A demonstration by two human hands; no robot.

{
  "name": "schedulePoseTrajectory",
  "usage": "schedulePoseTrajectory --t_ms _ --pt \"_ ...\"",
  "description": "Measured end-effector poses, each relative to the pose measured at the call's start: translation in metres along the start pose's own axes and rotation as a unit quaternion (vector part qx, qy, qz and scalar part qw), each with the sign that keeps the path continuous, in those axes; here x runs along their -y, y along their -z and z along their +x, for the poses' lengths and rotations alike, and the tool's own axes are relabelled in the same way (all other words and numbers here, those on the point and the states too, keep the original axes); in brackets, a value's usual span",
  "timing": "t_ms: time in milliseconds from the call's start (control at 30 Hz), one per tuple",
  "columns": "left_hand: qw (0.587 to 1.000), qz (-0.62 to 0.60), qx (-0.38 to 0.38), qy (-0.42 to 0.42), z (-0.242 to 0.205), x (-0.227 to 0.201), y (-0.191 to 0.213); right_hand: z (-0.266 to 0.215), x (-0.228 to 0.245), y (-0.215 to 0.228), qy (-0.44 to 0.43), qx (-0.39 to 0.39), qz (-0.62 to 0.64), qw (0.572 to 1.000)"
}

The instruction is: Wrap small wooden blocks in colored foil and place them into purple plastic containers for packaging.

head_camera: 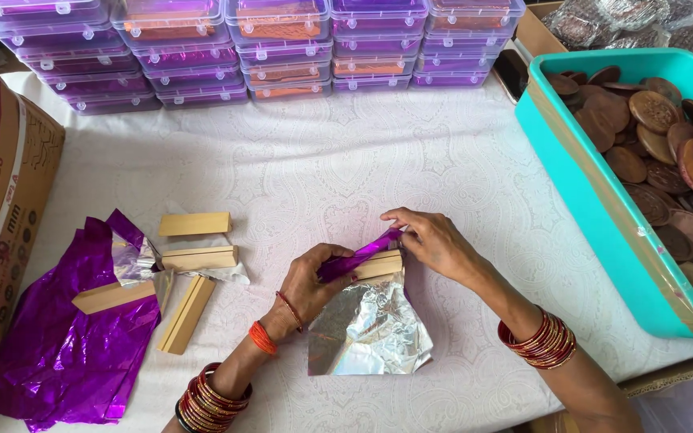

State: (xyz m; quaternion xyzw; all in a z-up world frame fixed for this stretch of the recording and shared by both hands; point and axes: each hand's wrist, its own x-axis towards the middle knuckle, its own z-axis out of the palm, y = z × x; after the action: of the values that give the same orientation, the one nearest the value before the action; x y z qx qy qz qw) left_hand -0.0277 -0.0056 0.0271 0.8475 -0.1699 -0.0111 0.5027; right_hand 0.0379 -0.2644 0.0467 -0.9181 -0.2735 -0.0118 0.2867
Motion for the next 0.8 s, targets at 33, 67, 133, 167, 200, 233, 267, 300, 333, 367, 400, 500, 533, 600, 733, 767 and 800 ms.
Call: schedulePoseTrajectory --t_ms 33,67,133,167,200,233,267,300,333,367,400,500,533,600,733,767,800 --pt "1.0 -0.01 0.007 0.026 0.0 -0.001 0.001 0.0 0.0 0.002 0.015 -0.009 0.011 1.0" --pt "0.998 -0.02 0.014 0.051 -0.001 -0.002 0.001 0.0 0.0 0.004 0.031 -0.019 0.022 0.999" --pt "0.998 -0.034 0.015 0.045 -0.002 0.002 0.001 -0.003 0.01 0.014 0.038 -0.032 0.004 0.999" --pt "0.998 -0.048 0.016 0.039 -0.003 0.004 0.001 -0.004 0.016 0.018 0.046 -0.046 -0.014 0.998" --pt "0.998 -0.048 0.016 0.04 -0.003 0.005 0.001 -0.007 0.018 0.02 0.046 -0.046 -0.014 0.998" --pt "0.999 -0.042 0.007 0.021 -0.003 0.006 0.001 -0.009 0.021 0.022 0.064 -0.057 -0.043 0.995" --pt "0.999 -0.035 -0.002 0.002 -0.003 0.007 0.001 -0.011 0.023 0.024 0.082 -0.068 -0.073 0.992" --pt "0.999 -0.036 -0.002 0.002 -0.004 0.006 0.001 -0.013 0.024 0.024 0.082 -0.068 -0.073 0.992" --pt "0.999 -0.035 -0.012 -0.017 -0.005 0.005 0.002 -0.015 0.025 0.024 0.078 -0.065 -0.069 0.992" --pt "0.999 -0.033 -0.022 -0.036 -0.005 0.004 0.002 -0.018 0.025 0.024 0.073 -0.063 -0.065 0.993" --pt "0.999 -0.034 -0.021 -0.036 -0.006 0.007 0.001 -0.02 0.026 0.025 0.072 -0.063 -0.065 0.993" --pt "0.998 -0.061 -0.013 -0.024 -0.008 0.015 -0.001 -0.025 0.029 0.026 0.062 -0.049 -0.035 0.996" --pt "0.997 -0.044 -0.029 -0.05 -0.008 0.018 -0.002 -0.026 0.031 0.025 0.059 -0.038 -0.027 0.997" --pt "0.996 -0.028 -0.044 -0.077 -0.007 0.023 -0.004 -0.026 0.035 0.023 0.056 -0.026 -0.019 0.998" --pt "0.997 -0.04 -0.04 -0.054 -0.007 0.028 -0.006 -0.02 0.04 0.007 0.118 -0.004 -0.017 0.993" --pt "0.996 -0.046 -0.043 -0.065 -0.008 0.029 -0.006 -0.019 0.04 0.001 0.136 0.006 -0.015 0.991" --pt "0.996 -0.046 -0.044 -0.064 -0.008 0.029 -0.006 -0.021 0.03 -0.01 0.136 0.007 -0.014 0.991"
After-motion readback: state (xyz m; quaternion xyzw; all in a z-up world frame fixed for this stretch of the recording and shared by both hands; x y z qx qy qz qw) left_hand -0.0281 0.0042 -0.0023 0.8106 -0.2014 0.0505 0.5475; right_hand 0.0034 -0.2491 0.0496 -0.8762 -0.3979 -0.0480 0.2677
